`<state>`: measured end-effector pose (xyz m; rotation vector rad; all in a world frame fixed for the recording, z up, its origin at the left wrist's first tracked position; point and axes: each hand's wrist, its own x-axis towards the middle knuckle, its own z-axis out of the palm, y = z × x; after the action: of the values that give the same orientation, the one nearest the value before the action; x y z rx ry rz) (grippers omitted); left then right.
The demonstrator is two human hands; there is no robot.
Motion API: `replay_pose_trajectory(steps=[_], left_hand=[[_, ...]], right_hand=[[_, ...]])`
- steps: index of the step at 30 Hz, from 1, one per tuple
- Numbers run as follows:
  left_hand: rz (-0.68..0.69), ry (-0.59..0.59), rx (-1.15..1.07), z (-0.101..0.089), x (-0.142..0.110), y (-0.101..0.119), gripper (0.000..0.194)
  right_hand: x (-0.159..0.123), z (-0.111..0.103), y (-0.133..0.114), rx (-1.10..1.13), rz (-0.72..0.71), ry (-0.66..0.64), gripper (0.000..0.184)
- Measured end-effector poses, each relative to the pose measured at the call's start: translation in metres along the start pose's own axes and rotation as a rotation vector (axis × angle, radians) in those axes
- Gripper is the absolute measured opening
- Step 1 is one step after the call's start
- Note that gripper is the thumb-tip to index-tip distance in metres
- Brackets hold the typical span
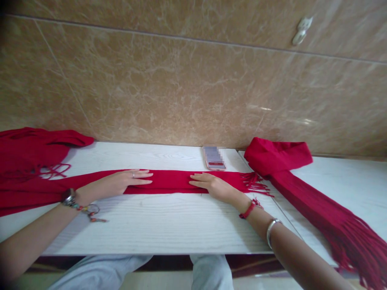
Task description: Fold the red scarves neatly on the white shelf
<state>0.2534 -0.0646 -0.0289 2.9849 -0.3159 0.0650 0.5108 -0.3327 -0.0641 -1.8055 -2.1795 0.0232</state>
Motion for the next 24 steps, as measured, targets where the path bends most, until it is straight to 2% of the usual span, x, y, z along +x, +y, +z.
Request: replay_pose_trajectory(steps=[3,9,15,20,24], left_hand=[[-0.009,-0.011,-0.017,-0.002,-0.002,-0.001,0.084],[-0.071,-0.166,-0.096,-0.002,-0.006,0.0,0.085],[-0.079,-0.114,-0.094,-0.007,-0.008,-0.002,0.087],[-0.066,-0.24,-0.107,-0.002,-0.013,-0.008,0.09],[-0.077,-0.238,-0.12,-0.001,-0.013,-0.007,0.089]], right_hand=[[-0.002,-0.002,0.0,-0.028,-0.001,0.019,0.054],[-0.005,0.0,0.002,-0.03,-0.115,-0.056,0.058],[-0.005,-0.004,0.0,-0.006,-0.062,0.023,0.05],[-0.005,-0.001,0.003,0.068,-0.189,-0.08,0.048],[-0.005,0.001,0.005,0.09,-0.207,-0.086,0.046]])
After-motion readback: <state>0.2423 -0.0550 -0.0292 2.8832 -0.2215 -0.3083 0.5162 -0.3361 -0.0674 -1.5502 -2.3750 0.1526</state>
